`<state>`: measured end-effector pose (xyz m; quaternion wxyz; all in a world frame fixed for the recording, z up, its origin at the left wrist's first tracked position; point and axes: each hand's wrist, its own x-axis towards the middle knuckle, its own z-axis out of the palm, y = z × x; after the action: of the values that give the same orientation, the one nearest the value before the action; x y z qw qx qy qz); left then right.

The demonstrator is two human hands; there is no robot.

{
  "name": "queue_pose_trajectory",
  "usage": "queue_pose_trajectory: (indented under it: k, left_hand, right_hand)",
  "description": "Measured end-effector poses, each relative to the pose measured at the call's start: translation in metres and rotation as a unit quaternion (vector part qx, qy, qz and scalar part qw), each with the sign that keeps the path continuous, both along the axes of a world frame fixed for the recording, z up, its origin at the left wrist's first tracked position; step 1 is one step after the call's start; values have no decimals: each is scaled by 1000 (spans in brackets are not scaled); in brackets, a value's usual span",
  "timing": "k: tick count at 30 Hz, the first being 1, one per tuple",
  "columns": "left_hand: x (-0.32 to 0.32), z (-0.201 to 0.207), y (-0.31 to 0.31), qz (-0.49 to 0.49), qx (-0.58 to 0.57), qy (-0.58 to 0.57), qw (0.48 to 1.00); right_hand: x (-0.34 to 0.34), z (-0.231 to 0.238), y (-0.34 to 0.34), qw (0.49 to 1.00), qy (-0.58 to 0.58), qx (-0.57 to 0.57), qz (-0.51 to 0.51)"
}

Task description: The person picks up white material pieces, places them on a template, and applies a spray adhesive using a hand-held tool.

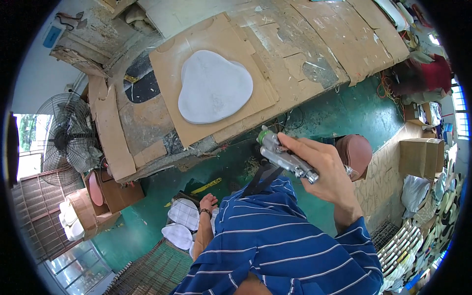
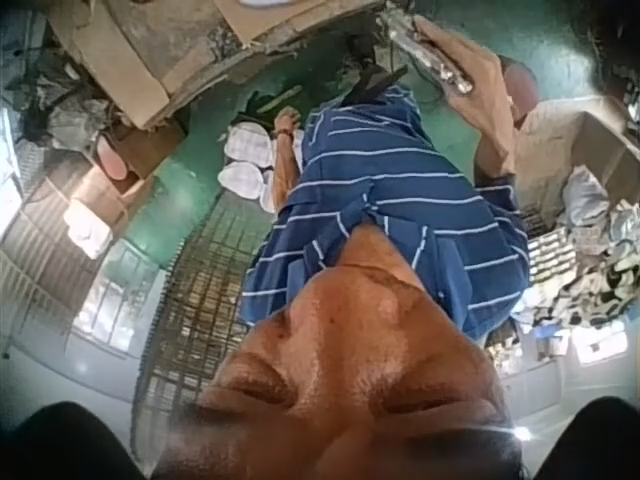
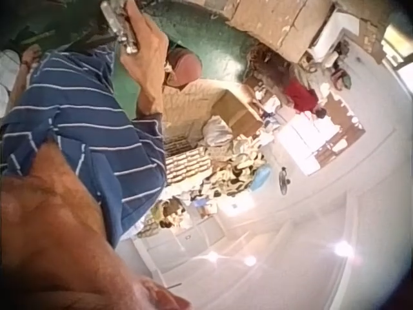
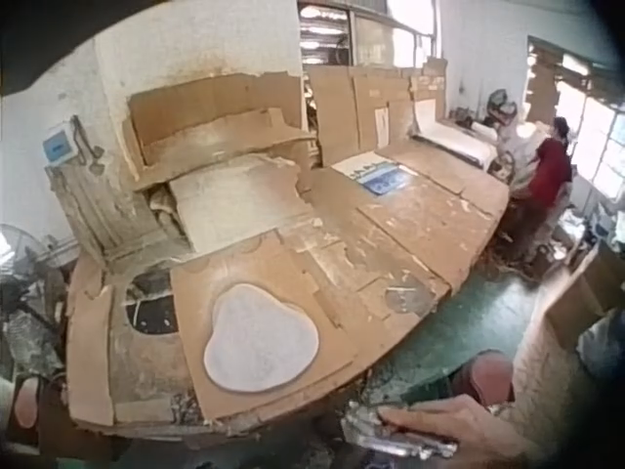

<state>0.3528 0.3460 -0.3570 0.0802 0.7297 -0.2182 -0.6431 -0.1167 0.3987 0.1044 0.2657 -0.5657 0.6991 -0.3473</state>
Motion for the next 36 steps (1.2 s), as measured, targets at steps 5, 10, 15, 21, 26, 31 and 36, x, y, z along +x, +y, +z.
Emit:
queue_pose_trajectory:
  k: [5,10,15,21,26,31,36]
  left_hand:
    - [6,-6,16,6,14,0,1000]
    - [26,-29,36,-2,33,1,999]
    - [24,-32,42,-1,52,-3,999]
    - [11,-31,4,-13,22,5,1000]
    - [-54,-23,-83,-48,-196,83,976]
    - [-104,-16,-180,-37,-472,29,881]
    - [-219,45,-232,-56,-528,-90,843]
  right_hand:
    - [4,-3,-6,996,-3,-33,-80]
    - [5,3,-6,993,33,-45,-104]
    - [-1,3,14,998,42,30,-43]
    - [4,9,18,998,24,-14,-54]
    - [4,5,27,999,0,11,-50]
    - [11,9,18,990,24,-60,-124]
    - [14,-9,51,978,30,-6,-206]
